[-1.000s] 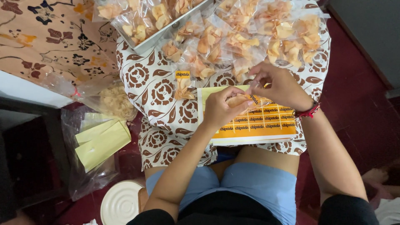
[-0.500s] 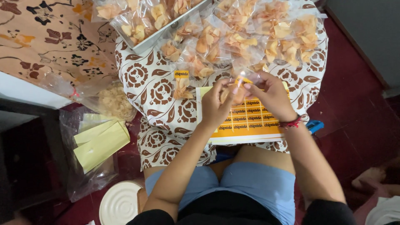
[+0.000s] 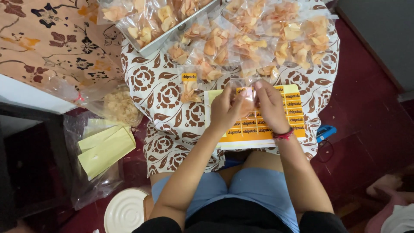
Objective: The person picks up individual clear plastic bags containing yellow snack chips and applies a yellow and orange brand sticker to the center of each bag by hand.
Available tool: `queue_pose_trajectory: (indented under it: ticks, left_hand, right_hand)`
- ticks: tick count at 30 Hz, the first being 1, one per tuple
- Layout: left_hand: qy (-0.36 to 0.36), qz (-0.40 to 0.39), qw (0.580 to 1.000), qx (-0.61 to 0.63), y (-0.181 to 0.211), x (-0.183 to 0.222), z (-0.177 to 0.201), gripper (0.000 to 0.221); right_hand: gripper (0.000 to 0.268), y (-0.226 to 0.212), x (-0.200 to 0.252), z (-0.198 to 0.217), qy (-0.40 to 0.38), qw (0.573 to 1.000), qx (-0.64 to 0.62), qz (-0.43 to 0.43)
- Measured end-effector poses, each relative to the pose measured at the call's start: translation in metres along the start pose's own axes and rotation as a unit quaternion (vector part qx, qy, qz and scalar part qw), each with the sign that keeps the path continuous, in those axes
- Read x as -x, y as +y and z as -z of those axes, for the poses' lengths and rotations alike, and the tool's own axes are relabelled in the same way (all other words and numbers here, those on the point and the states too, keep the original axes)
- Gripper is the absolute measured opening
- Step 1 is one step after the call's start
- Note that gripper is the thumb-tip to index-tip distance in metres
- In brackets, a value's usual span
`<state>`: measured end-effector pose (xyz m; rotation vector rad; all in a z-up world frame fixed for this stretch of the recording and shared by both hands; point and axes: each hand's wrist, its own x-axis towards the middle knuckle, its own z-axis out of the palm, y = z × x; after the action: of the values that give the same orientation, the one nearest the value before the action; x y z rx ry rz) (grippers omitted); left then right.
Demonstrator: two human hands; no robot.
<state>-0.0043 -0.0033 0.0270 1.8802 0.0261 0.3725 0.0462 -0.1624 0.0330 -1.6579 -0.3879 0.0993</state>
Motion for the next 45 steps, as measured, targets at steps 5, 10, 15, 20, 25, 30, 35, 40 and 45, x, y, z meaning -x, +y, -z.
queue_pose_trajectory:
  ticks: [5,10,15,20,25,30,35,40,45]
  left_hand:
    - [0.008,0.011,1.000,0.006,-0.001,0.006,0.000,0.044]
    - [0.015,0.004,1.000,0.012,0.006,0.002,0.002,0.049]
    - [-0.001,-0.024,0.999,0.031,0.001,0.004,0.003,0.044]
    - [0.012,-0.031,0.999,0.019,0.010,0.006,0.003,0.043]
    - [0.015,-0.035,0.998,0.040,-0.001,0.005,0.000,0.044]
    - [0.010,-0.028,0.998,0.047,-0.022,0.002,-0.007,0.047]
    - [0.012,-0.034,0.998,0.055,0.000,0.006,0.000,0.041]
    - [0.007,-0.039,0.997,0.072,0.013,0.005,0.003,0.033]
    - [0.031,-0.039,0.996,0.070,0.003,0.003,-0.004,0.032]
  right_hand:
    - [0.028,0.010,0.008,-0.012,0.018,0.995,0.054,0.085]
    - [0.036,0.013,0.004,-0.009,0.020,0.995,0.038,0.093]
    - [0.043,0.014,0.004,-0.011,0.012,0.998,0.012,0.068]
    - [0.045,0.014,0.002,-0.009,0.005,0.997,0.009,0.077]
    - [0.043,0.028,-0.001,-0.006,0.007,0.998,0.008,0.066]
    - [0.040,0.044,0.000,-0.001,0.009,0.999,-0.018,0.031]
    - [0.039,0.037,0.005,-0.003,0.006,0.998,-0.032,0.046]
    - [0.036,0.033,0.001,-0.006,-0.014,0.996,-0.001,0.093]
    - [0.033,0.021,0.007,-0.008,0.006,0.995,-0.052,0.086]
